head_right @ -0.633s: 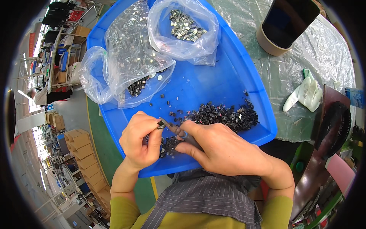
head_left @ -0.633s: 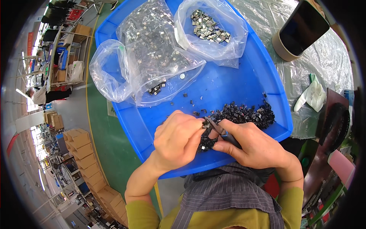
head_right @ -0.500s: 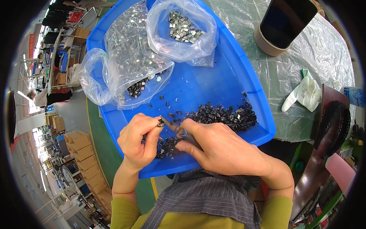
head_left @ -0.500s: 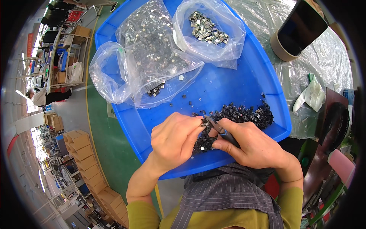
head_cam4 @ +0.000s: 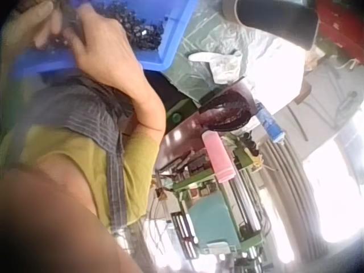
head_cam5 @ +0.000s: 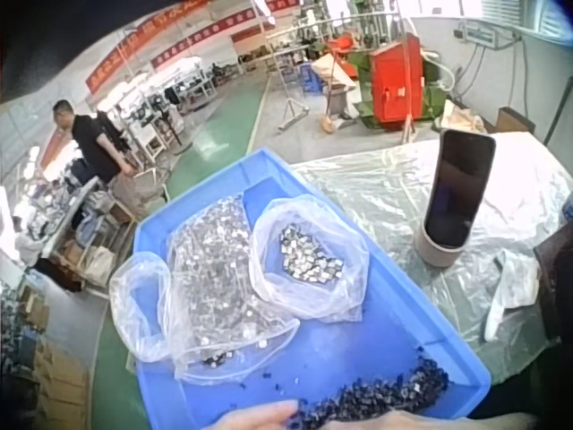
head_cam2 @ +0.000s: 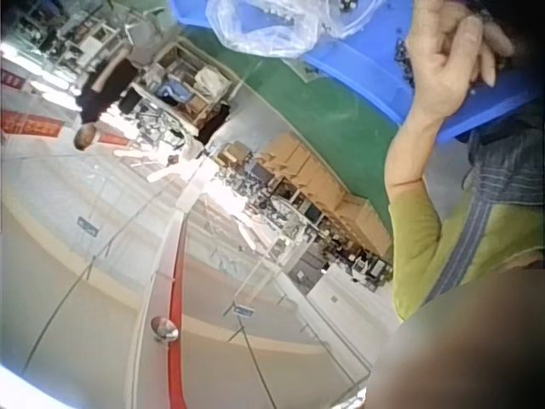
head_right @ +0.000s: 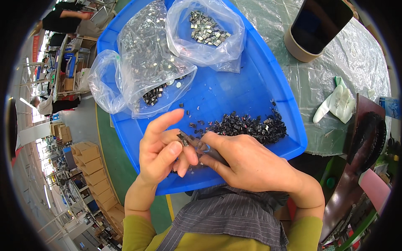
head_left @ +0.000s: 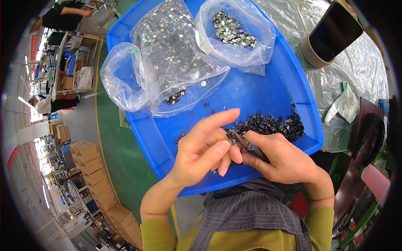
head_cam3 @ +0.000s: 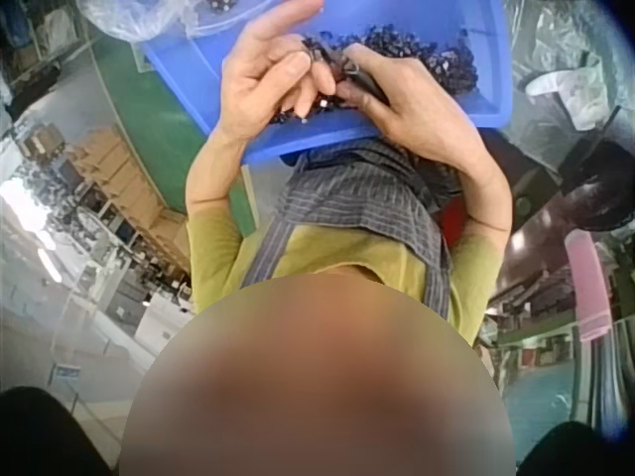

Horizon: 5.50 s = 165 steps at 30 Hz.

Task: The recorder is using a pair of side cutters to trim small black electronic components over a blue tray in a factory setting.

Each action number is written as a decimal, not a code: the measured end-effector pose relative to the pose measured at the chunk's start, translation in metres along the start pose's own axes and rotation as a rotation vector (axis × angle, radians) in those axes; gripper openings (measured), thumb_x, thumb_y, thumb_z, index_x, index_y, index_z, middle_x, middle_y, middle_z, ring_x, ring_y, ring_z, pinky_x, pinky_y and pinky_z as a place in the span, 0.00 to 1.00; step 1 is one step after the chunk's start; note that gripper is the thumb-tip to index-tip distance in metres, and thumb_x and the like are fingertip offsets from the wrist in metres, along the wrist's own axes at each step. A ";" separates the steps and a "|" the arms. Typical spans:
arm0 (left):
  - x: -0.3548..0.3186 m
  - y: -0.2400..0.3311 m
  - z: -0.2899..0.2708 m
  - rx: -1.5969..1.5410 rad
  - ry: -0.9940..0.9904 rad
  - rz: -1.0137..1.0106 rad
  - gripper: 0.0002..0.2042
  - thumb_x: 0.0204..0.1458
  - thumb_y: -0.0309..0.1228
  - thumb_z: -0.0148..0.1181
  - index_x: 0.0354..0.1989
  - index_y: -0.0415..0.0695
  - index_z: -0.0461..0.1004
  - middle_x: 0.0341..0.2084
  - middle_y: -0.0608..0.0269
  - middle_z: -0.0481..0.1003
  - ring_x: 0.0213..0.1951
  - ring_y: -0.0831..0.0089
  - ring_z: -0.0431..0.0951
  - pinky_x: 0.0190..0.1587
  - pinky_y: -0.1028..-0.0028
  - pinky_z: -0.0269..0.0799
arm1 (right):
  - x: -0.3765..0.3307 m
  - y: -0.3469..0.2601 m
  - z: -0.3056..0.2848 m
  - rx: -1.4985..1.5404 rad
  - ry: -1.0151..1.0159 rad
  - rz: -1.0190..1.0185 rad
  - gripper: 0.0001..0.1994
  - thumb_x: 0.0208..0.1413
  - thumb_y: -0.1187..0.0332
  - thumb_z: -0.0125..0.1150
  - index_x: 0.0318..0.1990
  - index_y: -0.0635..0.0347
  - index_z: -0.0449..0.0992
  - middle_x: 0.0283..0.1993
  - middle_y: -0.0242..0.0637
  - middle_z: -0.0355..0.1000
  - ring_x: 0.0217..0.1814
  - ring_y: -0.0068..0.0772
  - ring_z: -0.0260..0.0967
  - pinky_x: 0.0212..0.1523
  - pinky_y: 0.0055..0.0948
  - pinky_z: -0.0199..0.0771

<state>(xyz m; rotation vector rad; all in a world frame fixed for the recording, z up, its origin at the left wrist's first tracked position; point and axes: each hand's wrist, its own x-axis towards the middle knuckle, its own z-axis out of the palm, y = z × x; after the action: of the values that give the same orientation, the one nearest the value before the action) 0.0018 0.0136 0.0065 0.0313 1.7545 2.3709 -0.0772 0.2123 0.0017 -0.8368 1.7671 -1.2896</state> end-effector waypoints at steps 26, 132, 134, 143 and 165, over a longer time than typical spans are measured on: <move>-0.011 0.001 0.015 0.484 0.283 0.155 0.14 0.59 0.17 0.51 0.54 0.32 0.62 0.33 0.49 0.80 0.31 0.72 0.83 0.33 0.78 0.77 | 0.001 0.008 0.013 -0.635 0.510 -0.202 0.35 0.29 0.81 0.68 0.54 0.56 0.72 0.39 0.37 0.66 0.41 0.41 0.63 0.40 0.38 0.59; -0.010 0.000 0.010 0.717 0.208 0.182 0.14 0.55 0.13 0.54 0.50 0.30 0.68 0.31 0.49 0.80 0.28 0.70 0.83 0.28 0.76 0.79 | 0.001 0.014 0.019 -0.643 0.443 -0.184 0.22 0.39 0.74 0.67 0.46 0.60 0.71 0.34 0.37 0.63 0.37 0.40 0.62 0.37 0.37 0.59; -0.011 -0.001 0.010 0.723 0.207 0.183 0.14 0.55 0.13 0.54 0.50 0.30 0.68 0.31 0.49 0.80 0.28 0.70 0.83 0.28 0.76 0.79 | -0.001 0.013 0.018 -0.640 0.402 -0.154 0.28 0.32 0.80 0.67 0.48 0.61 0.71 0.37 0.40 0.65 0.39 0.43 0.64 0.38 0.38 0.61; -0.011 0.001 0.010 0.674 0.203 0.162 0.14 0.56 0.14 0.53 0.51 0.30 0.67 0.30 0.49 0.80 0.28 0.70 0.83 0.30 0.76 0.79 | -0.001 0.012 0.019 -0.632 0.424 -0.162 0.29 0.32 0.78 0.69 0.49 0.61 0.70 0.38 0.40 0.66 0.40 0.44 0.64 0.40 0.39 0.61; -0.011 0.002 0.007 0.645 0.179 0.134 0.14 0.58 0.15 0.51 0.52 0.32 0.66 0.31 0.50 0.80 0.29 0.70 0.83 0.30 0.77 0.78 | 0.000 0.014 0.020 -0.654 0.428 -0.163 0.24 0.35 0.74 0.68 0.45 0.59 0.71 0.34 0.37 0.61 0.37 0.40 0.61 0.38 0.38 0.59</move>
<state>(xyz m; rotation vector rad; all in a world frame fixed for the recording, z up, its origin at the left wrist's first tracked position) 0.0130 0.0181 0.0119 0.0288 2.6020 1.8231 -0.0610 0.2070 -0.0154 -1.1340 2.5795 -1.0400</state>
